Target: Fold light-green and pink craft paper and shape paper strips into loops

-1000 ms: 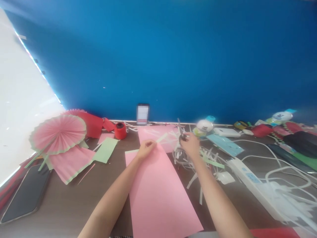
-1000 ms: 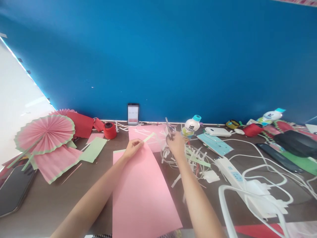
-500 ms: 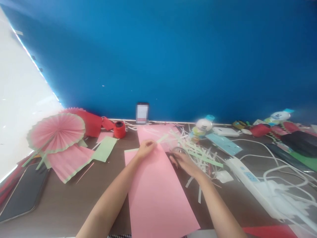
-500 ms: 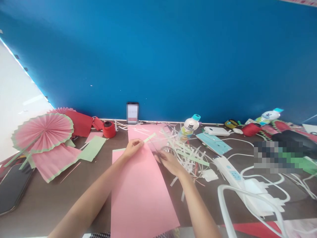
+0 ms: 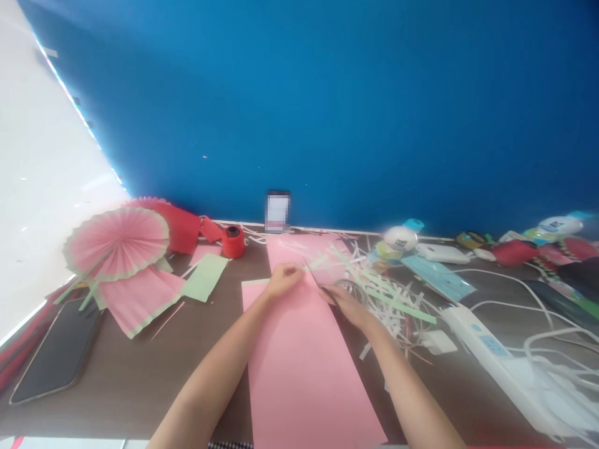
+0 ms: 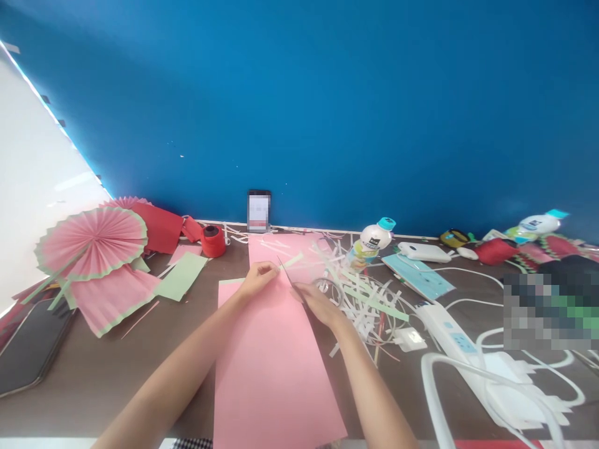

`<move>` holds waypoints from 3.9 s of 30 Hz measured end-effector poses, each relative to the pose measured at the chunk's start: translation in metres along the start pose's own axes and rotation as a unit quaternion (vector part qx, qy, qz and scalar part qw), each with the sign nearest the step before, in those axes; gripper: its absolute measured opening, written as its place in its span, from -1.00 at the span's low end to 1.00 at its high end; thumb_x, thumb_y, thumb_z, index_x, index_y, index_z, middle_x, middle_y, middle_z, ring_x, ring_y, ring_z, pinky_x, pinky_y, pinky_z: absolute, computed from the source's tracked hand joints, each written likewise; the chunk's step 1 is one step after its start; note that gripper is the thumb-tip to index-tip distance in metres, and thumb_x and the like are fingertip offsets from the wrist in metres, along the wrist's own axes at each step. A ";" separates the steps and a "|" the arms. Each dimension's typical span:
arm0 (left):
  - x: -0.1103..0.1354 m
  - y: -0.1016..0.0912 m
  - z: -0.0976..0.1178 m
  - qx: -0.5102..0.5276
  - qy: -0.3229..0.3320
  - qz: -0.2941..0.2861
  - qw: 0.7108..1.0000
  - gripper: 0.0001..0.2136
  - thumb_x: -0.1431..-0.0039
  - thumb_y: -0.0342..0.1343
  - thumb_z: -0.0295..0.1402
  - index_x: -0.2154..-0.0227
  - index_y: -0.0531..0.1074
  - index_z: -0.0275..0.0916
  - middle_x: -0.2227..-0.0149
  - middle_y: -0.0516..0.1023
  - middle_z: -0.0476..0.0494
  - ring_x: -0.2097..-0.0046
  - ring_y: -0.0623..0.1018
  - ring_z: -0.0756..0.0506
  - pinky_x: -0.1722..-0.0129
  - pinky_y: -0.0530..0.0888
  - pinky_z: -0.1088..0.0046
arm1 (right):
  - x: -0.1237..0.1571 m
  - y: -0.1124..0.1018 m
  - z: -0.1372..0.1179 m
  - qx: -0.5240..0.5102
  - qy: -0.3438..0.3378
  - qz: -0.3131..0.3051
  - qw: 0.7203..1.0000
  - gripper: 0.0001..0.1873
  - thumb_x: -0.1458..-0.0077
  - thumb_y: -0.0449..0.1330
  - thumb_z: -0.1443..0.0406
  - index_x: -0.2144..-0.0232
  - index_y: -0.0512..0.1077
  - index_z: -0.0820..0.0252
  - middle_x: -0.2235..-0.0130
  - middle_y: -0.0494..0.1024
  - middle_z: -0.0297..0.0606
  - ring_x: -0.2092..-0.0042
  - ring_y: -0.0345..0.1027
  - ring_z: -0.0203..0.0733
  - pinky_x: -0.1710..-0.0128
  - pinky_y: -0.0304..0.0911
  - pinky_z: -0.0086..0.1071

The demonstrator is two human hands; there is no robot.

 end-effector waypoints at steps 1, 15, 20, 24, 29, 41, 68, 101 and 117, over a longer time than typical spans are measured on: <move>0.000 0.000 -0.001 -0.001 -0.001 -0.003 1.000 -0.79 0.03 0.03 -0.28 0.60 0.36 -0.34 0.55 0.35 -0.05 0.45 0.38 0.01 0.42 0.30 0.52 | 0.000 0.000 0.000 -0.001 -0.003 0.000 1.000 -0.66 0.01 0.03 0.08 0.34 0.46 0.15 0.25 0.49 -0.29 0.16 0.29 -0.03 0.10 0.14 -0.23; 0.001 -0.001 0.000 -0.018 -0.001 -0.002 1.000 -0.81 0.05 0.01 -0.32 0.64 0.30 -0.33 0.56 0.31 -0.02 0.44 0.34 0.02 0.42 0.26 0.53 | -0.008 0.003 -0.006 -0.004 -0.054 -0.003 0.999 -0.68 -0.01 0.01 0.11 0.40 0.47 0.15 0.39 0.51 -0.34 0.27 0.32 -0.09 0.25 0.19 -0.31; 0.000 0.000 -0.001 -0.017 0.001 -0.006 1.000 -0.81 0.05 0.01 -0.32 0.64 0.30 -0.33 0.55 0.31 -0.02 0.45 0.33 0.02 0.42 0.26 0.54 | -0.009 0.004 -0.007 -0.007 -0.053 -0.006 0.999 -0.69 -0.01 0.02 0.11 0.40 0.46 0.16 0.38 0.51 -0.33 0.26 0.32 -0.11 0.24 0.20 -0.32; -0.001 -0.001 -0.002 -0.019 0.005 -0.005 1.000 -0.81 0.05 0.01 -0.33 0.64 0.29 -0.33 0.56 0.30 0.00 0.46 0.32 0.03 0.43 0.26 0.54 | -0.011 0.005 -0.004 -0.003 -0.055 -0.012 0.998 -0.68 -0.01 0.02 0.10 0.41 0.46 0.17 0.39 0.51 -0.33 0.27 0.33 -0.11 0.26 0.21 -0.32; -0.001 -0.001 -0.003 -0.020 -0.004 -0.009 1.000 -0.81 0.05 0.01 -0.32 0.64 0.28 -0.32 0.57 0.28 0.01 0.47 0.31 0.04 0.45 0.25 0.54 | -0.011 0.004 -0.004 0.014 -0.053 -0.003 0.999 -0.67 0.01 0.03 0.10 0.40 0.47 0.17 0.39 0.52 -0.32 0.25 0.33 -0.09 0.25 0.22 -0.31; -0.002 -0.003 -0.003 -0.025 -0.009 -0.009 1.000 -0.80 0.04 0.00 -0.29 0.64 0.26 -0.32 0.57 0.27 0.01 0.47 0.31 0.04 0.44 0.25 0.54 | -0.012 0.007 -0.002 0.019 -0.078 -0.011 0.997 -0.72 -0.03 0.00 0.19 0.32 0.45 0.17 0.31 0.52 -0.31 0.22 0.34 -0.09 0.20 0.22 -0.28; -0.002 -0.001 -0.001 -0.041 0.010 -0.014 0.999 -0.79 0.04 0.00 -0.28 0.64 0.28 -0.32 0.56 0.28 0.00 0.46 0.30 0.03 0.41 0.24 0.53 | -0.007 0.015 0.001 -0.028 -0.065 0.001 0.998 -0.63 0.00 0.07 0.13 0.19 0.38 0.21 0.21 0.49 -0.19 0.18 0.35 -0.08 0.13 0.21 -0.24; -0.001 0.000 0.002 -0.040 -0.007 -0.028 0.999 -0.76 0.03 0.01 -0.26 0.65 0.25 -0.30 0.60 0.24 0.02 0.48 0.30 0.03 0.44 0.25 0.54 | -0.009 0.014 -0.010 -0.124 -0.056 -0.040 0.990 -0.60 -0.08 -0.07 0.04 0.62 0.22 0.18 0.71 0.09 -0.49 0.65 -0.06 -0.40 0.62 -0.13 -0.46; -0.004 0.003 -0.012 -0.117 -0.021 -0.007 0.993 -0.77 -0.03 0.00 -0.25 0.46 0.45 -0.32 0.37 0.50 -0.14 0.28 0.46 -0.09 0.27 0.35 0.44 | -0.041 -0.050 0.001 0.428 -0.061 0.151 0.889 -0.61 0.14 0.13 0.29 0.17 0.35 0.22 0.19 0.44 -0.08 0.16 0.27 0.01 0.23 0.10 -0.28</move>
Point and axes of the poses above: each hand's wrist, its own x-axis away from the middle knuckle, its own y-axis out of the palm, z = x × y, the point moved 4 cm from there along -x, towards the middle knuckle
